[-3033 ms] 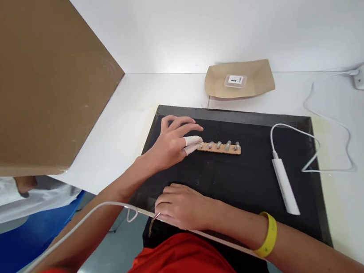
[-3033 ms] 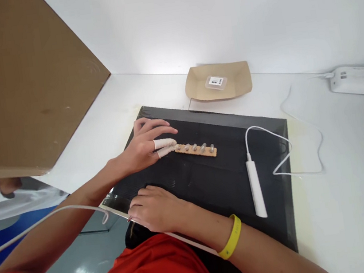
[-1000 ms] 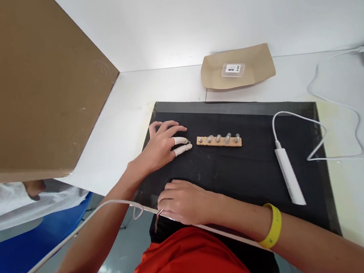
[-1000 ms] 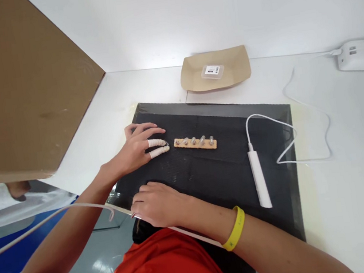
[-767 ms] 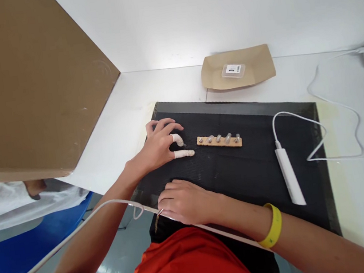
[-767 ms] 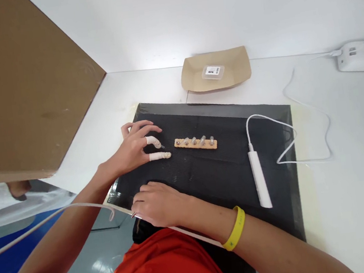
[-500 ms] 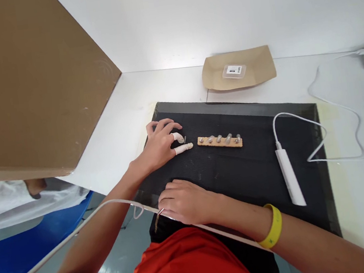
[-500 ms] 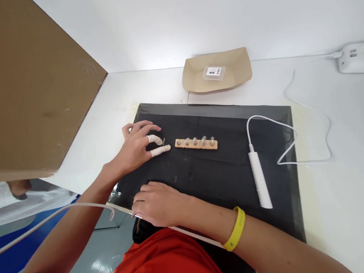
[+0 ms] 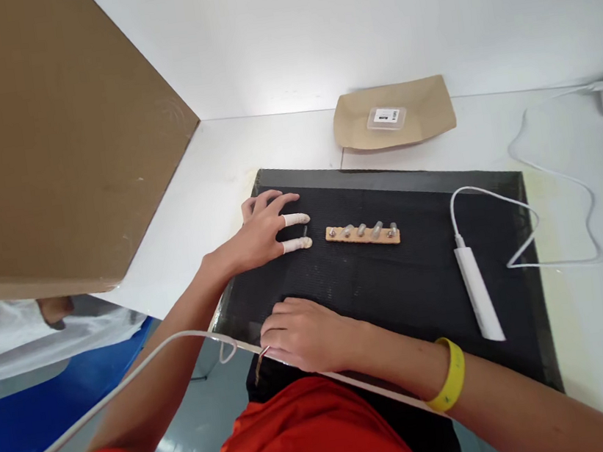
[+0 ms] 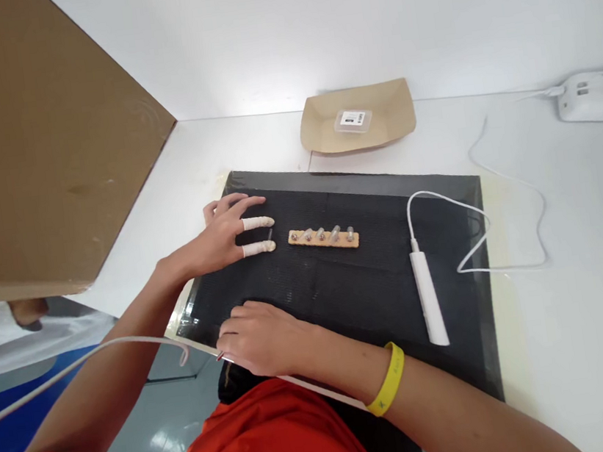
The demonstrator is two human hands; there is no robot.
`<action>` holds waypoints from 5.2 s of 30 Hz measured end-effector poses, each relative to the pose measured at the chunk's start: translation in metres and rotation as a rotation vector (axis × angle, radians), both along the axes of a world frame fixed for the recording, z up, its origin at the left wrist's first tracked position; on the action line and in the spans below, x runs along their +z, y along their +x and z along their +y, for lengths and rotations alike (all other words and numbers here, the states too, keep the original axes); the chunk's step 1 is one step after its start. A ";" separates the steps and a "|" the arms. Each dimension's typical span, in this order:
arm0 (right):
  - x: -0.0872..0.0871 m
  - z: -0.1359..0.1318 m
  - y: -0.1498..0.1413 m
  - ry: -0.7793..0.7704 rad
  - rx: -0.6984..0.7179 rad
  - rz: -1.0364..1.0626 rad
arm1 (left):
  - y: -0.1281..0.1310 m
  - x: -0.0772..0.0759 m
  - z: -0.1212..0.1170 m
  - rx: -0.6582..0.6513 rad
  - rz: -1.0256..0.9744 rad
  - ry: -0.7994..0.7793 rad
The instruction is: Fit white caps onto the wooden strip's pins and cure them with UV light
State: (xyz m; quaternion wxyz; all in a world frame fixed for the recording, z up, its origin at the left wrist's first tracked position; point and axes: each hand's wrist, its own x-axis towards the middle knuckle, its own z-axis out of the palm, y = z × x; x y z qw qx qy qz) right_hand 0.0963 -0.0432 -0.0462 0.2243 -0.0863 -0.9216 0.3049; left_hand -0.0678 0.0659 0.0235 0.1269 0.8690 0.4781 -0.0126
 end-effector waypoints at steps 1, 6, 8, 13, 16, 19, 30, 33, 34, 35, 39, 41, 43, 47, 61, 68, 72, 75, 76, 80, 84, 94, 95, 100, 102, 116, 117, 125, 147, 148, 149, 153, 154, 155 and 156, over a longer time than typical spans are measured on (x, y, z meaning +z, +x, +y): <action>0.000 0.000 0.000 0.003 0.001 0.001 | 0.000 0.000 0.003 -0.008 0.002 0.000; -0.001 0.000 -0.001 0.013 0.004 -0.003 | 0.003 0.001 0.011 -0.025 0.010 0.001; 0.000 0.000 -0.001 0.010 0.004 -0.005 | 0.004 0.001 0.011 -0.026 0.003 0.006; 0.002 0.000 0.000 0.002 0.007 -0.013 | 0.008 0.004 0.014 -0.019 0.013 -0.009; 0.003 0.001 0.000 0.006 0.014 -0.021 | 0.014 0.006 0.020 -0.032 0.034 -0.026; 0.003 0.002 0.001 0.015 0.018 -0.028 | 0.019 0.008 0.025 -0.053 0.067 -0.032; 0.003 0.002 0.000 0.011 0.019 -0.025 | 0.014 0.005 0.015 0.013 0.063 0.058; 0.003 0.002 0.001 0.009 0.020 -0.024 | 0.016 0.006 0.010 0.049 0.053 0.079; 0.003 0.002 0.001 0.010 0.018 -0.022 | 0.016 0.006 0.009 0.049 0.055 0.075; 0.002 0.001 0.001 0.009 0.015 -0.019 | 0.017 0.007 0.008 0.046 0.057 0.066; 0.000 0.000 0.000 0.011 0.005 -0.008 | 0.018 0.007 0.006 0.071 0.046 0.035; -0.001 0.000 0.000 0.013 0.002 -0.006 | 0.020 0.007 0.006 0.108 0.035 0.015; 0.000 0.000 0.000 0.014 -0.001 -0.004 | 0.023 0.007 0.006 0.150 0.031 -0.002; 0.002 0.001 0.001 0.022 -0.007 0.000 | 0.031 0.006 0.007 0.204 0.033 -0.004; 0.002 0.001 0.000 0.028 -0.005 -0.016 | 0.034 0.008 0.007 0.279 -0.022 -0.072; 0.000 0.000 0.000 0.020 -0.006 -0.010 | 0.029 0.005 -0.006 0.276 0.041 0.062; 0.001 0.000 0.000 0.020 -0.005 -0.007 | 0.030 0.001 -0.010 0.295 0.042 0.081; 0.002 0.001 0.000 0.024 -0.011 -0.017 | 0.033 -0.003 -0.013 0.347 -0.004 0.082; 0.002 0.001 0.000 0.023 -0.010 -0.019 | 0.034 -0.003 -0.014 0.370 -0.017 0.085; 0.003 0.001 0.000 0.021 -0.015 -0.013 | 0.037 -0.004 -0.017 0.434 0.015 0.131; 0.002 0.000 0.000 0.032 -0.021 -0.002 | 0.036 -0.005 -0.017 0.424 0.031 0.117; 0.002 0.001 0.001 0.034 -0.012 -0.017 | 0.029 -0.002 -0.013 0.463 -0.086 0.069; 0.002 0.001 0.001 0.033 -0.014 -0.018 | 0.030 0.001 -0.013 0.466 -0.091 0.062; 0.002 0.001 0.000 0.020 -0.014 -0.015 | 0.034 0.020 -0.014 0.421 -0.103 -0.029; 0.003 0.001 0.001 0.019 -0.005 -0.021 | 0.037 0.025 -0.015 0.347 -0.120 -0.055; 0.004 0.002 0.001 0.058 0.003 -0.022 | 0.063 0.024 -0.016 0.163 -0.112 -0.031; 0.004 0.002 0.001 0.057 0.002 -0.017 | 0.063 0.024 -0.016 0.172 -0.123 -0.027; 0.001 0.002 -0.001 0.044 -0.008 0.007 | 0.067 0.026 -0.005 0.242 -0.140 -0.131; 0.000 0.002 -0.003 0.057 -0.014 -0.008 | 0.059 0.012 -0.001 0.193 -0.290 -0.143; 0.000 0.002 -0.003 0.053 -0.013 -0.004 | 0.059 0.012 -0.001 0.199 -0.287 -0.139; 0.000 0.002 -0.003 0.050 -0.010 0.001 | 0.059 0.012 -0.002 0.203 -0.286 -0.135; 0.000 0.002 -0.002 0.044 -0.008 0.003 | 0.060 0.012 -0.001 0.209 -0.292 -0.125; 0.000 0.002 -0.002 0.045 -0.008 0.000 | 0.060 0.012 -0.001 0.212 -0.297 -0.123; 0.000 0.002 -0.002 0.046 -0.009 -0.004 | 0.060 0.011 -0.001 0.215 -0.305 -0.121; 0.000 0.002 -0.002 0.049 -0.009 -0.008 | 0.059 0.011 0.000 0.220 -0.319 -0.118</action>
